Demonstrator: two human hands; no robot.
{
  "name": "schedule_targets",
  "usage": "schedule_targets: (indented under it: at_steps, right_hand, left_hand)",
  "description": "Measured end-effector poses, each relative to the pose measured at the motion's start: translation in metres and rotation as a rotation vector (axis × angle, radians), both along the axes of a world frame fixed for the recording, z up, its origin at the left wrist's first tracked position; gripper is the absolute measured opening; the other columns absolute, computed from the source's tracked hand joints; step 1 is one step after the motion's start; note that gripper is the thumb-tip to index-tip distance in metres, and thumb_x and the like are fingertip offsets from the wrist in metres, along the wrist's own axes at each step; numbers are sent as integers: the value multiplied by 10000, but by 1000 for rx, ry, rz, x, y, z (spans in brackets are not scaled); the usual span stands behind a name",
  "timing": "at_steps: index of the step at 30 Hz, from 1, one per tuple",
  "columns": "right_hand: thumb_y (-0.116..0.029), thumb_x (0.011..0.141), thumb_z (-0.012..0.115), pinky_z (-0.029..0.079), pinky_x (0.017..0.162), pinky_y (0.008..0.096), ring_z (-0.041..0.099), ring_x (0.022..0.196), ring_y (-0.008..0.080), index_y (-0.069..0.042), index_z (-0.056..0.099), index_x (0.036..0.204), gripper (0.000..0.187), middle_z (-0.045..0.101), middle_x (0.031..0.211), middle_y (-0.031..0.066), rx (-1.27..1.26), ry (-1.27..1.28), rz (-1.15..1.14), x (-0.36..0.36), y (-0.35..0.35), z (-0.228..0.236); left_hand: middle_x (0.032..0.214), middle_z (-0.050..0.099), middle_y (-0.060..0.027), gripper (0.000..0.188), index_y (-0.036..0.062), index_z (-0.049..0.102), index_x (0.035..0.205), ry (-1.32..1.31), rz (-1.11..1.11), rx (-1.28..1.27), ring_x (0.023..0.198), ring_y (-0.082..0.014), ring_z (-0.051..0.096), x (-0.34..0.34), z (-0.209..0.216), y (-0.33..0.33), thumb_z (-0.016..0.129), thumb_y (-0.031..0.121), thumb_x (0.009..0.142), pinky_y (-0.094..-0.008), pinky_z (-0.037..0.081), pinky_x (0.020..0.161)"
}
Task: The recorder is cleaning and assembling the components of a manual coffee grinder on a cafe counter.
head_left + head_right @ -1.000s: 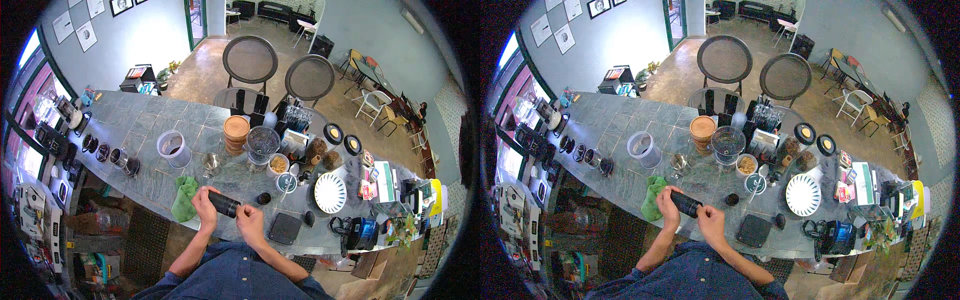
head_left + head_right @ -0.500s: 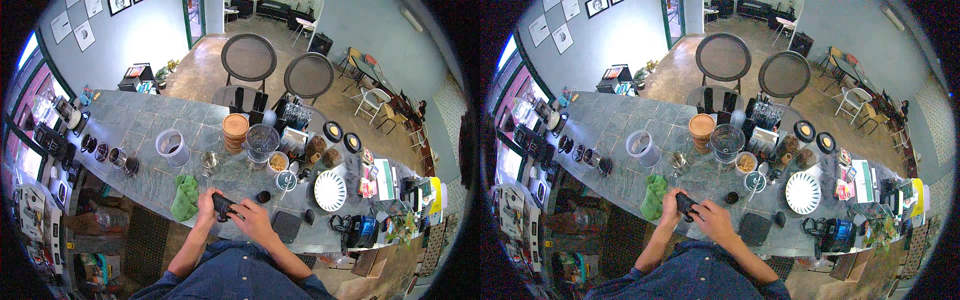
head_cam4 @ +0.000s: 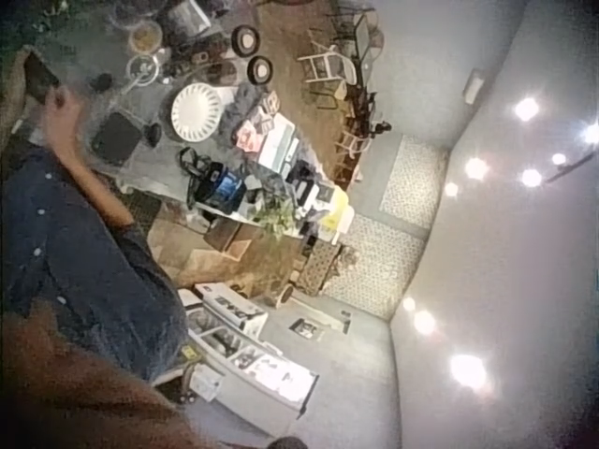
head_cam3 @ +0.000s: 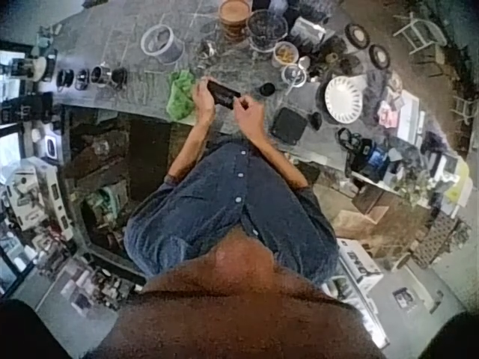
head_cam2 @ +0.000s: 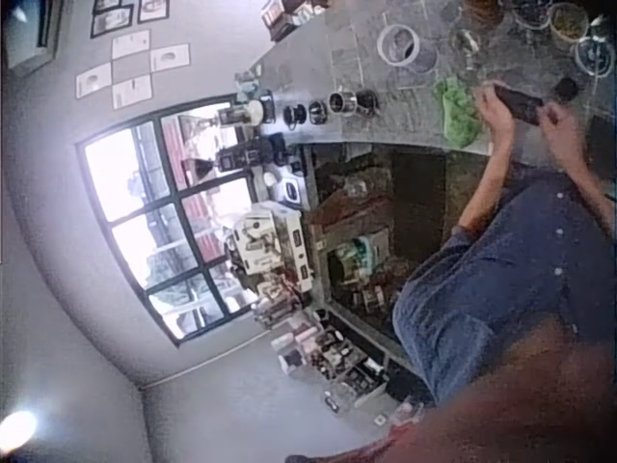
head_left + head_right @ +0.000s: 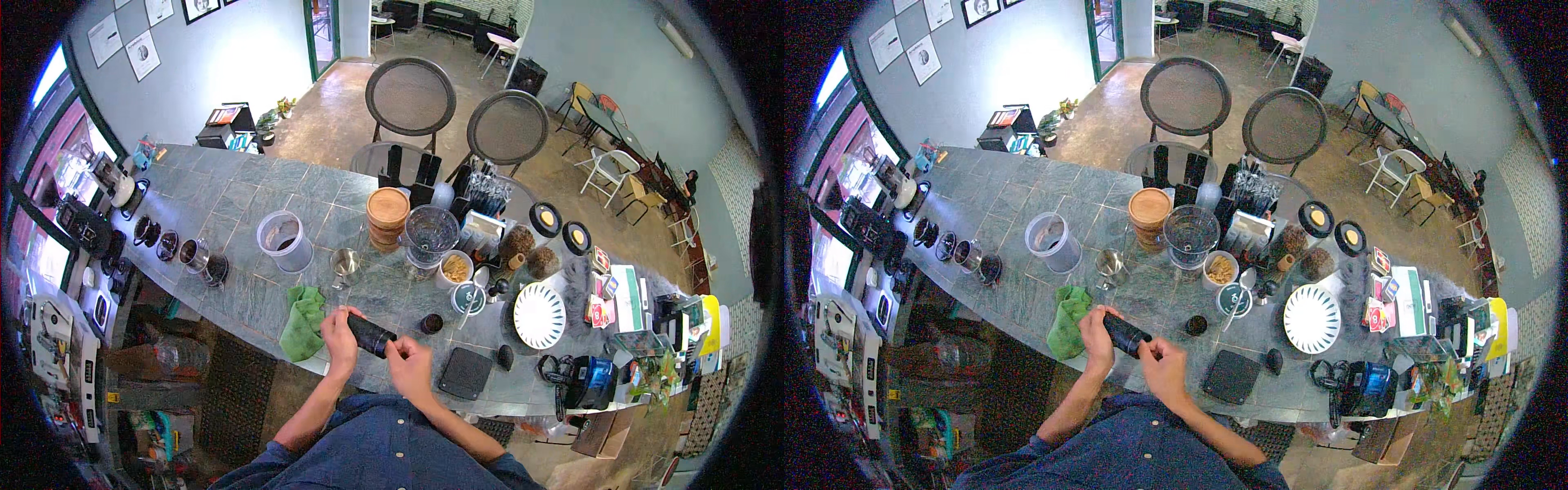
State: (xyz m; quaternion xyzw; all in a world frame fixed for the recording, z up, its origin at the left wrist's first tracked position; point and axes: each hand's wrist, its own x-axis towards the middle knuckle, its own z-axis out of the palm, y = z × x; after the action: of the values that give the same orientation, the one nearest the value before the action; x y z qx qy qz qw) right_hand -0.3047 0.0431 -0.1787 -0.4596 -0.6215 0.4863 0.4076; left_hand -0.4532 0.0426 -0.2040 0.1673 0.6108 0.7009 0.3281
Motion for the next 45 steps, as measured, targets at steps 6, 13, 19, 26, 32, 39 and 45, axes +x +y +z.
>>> schedule_targets:
  at_steps: [6, 13, 19, 26, 32, 39, 45]
  right_hand:
    - [-116, 1002, 608, 299, 428, 247, 394, 465, 70, -82, 535, 799, 218, 450, 610, -63, -995, 594, 14, 16, 4, 21]
    - [-170, 1018, 598, 317, 431, 243, 422, 472, 81, -87, 566, 868, 174, 507, 660, -40, -1533, 1003, 287, 50, 11, -8]
    - [-77, 861, 799, 440, 506, 247, 554, 556, 86, -16, 742, 962, 131, 652, 754, 50, 203, -172, 46, 37, -4, 56]
    - [-114, 817, 842, 548, 616, 262, 694, 697, 198, -29, 723, 1088, 308, 673, 889, 114, 269, -69, 67, 46, 1, 53]
    - [-272, 780, 884, 588, 781, 372, 713, 944, 346, -18, 607, 1290, 634, 690, 1024, 173, 75, -306, 342, 41, 4, 66]
    - [-247, 752, 891, 583, 766, 416, 696, 954, 381, -14, 600, 1238, 613, 671, 1083, 202, 331, -281, 236, 36, 10, 52]
    - [-108, 760, 879, 647, 750, 345, 716, 956, 316, 1, 615, 1202, 526, 658, 1107, 171, 415, -279, 178, 38, 10, 44]
  left_hand:
    - [793, 680, -94, 403, -14, 644, 816, 206, 30, 81, 719, -169, 616, 12, 24, -5, 434, 232, 1057, -330, 484, 702]
    - [785, 666, -97, 390, -29, 621, 810, 579, -59, 307, 727, -181, 613, 15, 48, -7, 426, 201, 1057, -336, 482, 710]
    - [791, 676, -102, 389, 0, 636, 793, -67, -61, 110, 718, -170, 617, 18, 22, -4, 465, 235, 1051, -318, 493, 709]
    - [802, 646, -104, 377, -10, 613, 809, 125, -58, 16, 749, -205, 610, 20, 38, -14, 441, 227, 1047, -345, 489, 741]
    - [818, 685, -141, 276, -17, 654, 838, 628, -61, 334, 742, -261, 664, 13, 58, -19, 505, 152, 997, -358, 515, 711]
    - [885, 695, -138, 121, 1, 674, 907, 760, -254, 240, 784, -280, 686, 10, 86, -5, 629, 113, 918, -368, 527, 738]
    - [781, 689, -117, 117, 16, 681, 869, 545, -323, -41, 746, -249, 694, 7, 70, -1, 663, 126, 902, -365, 502, 676]
